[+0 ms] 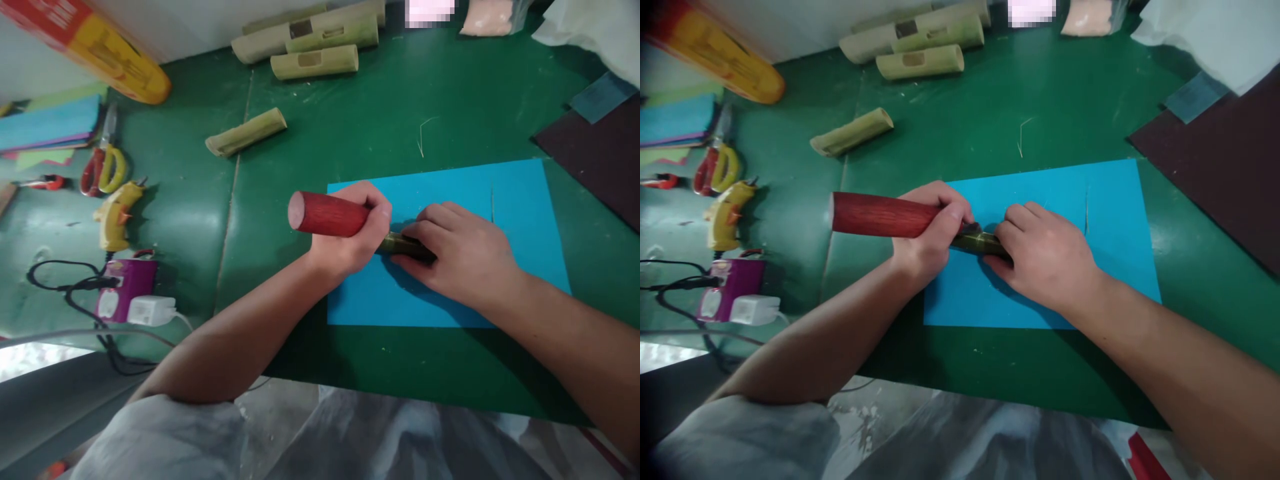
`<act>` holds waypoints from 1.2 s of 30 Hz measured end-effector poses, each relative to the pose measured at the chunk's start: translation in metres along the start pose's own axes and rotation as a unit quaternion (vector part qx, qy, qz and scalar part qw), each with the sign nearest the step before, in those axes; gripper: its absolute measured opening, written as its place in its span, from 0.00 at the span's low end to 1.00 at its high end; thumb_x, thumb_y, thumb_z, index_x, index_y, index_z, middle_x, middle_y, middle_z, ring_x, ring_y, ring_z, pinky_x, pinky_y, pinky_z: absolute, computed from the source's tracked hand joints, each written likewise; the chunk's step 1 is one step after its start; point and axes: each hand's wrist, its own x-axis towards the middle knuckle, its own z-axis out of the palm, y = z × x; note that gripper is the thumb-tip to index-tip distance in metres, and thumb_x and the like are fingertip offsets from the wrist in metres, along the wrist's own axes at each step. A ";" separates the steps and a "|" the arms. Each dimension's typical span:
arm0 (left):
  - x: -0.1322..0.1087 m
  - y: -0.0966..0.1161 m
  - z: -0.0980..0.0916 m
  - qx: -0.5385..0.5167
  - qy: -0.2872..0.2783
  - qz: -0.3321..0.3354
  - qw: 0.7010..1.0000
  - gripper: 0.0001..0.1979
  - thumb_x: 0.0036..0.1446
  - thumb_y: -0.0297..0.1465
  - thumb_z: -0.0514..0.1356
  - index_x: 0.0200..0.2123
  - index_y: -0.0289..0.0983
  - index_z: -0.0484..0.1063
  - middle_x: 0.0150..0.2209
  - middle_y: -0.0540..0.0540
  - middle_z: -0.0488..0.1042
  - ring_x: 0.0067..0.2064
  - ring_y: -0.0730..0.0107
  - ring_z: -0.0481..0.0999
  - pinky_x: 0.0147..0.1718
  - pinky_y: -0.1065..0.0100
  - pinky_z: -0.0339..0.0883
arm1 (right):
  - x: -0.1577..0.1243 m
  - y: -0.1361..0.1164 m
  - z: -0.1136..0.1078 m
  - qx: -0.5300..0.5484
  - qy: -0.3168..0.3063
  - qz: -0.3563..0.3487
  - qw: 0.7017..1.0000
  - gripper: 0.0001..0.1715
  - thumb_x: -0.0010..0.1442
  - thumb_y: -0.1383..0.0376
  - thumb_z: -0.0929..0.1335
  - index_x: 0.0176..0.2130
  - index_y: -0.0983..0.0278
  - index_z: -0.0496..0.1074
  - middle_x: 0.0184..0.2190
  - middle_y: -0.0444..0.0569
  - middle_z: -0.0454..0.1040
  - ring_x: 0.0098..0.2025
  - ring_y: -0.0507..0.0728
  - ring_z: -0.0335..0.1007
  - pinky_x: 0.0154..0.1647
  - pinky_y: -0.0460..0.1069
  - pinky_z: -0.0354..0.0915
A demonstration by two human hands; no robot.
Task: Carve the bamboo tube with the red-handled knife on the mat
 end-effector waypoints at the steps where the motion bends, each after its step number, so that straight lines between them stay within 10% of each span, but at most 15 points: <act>1: -0.001 0.001 0.001 0.007 0.004 0.000 1.000 0.14 0.68 0.31 0.65 0.27 0.40 0.75 0.27 0.50 0.78 0.30 0.70 0.78 0.32 0.66 0.74 | 0.000 0.000 0.000 0.000 -0.002 0.001 1.000 0.15 0.76 0.56 0.73 0.41 0.62 0.85 0.39 0.54 0.83 0.42 0.63 0.75 0.39 0.56 0.61; 36: 0.002 0.000 0.005 -0.051 0.024 -0.027 0.998 0.16 0.65 0.28 0.64 0.23 0.43 0.73 0.24 0.51 0.76 0.26 0.71 0.77 0.29 0.65 0.74 | 0.000 0.000 0.000 -0.006 0.004 -0.019 1.000 0.14 0.77 0.58 0.72 0.41 0.62 0.85 0.39 0.56 0.83 0.42 0.64 0.74 0.39 0.58 0.62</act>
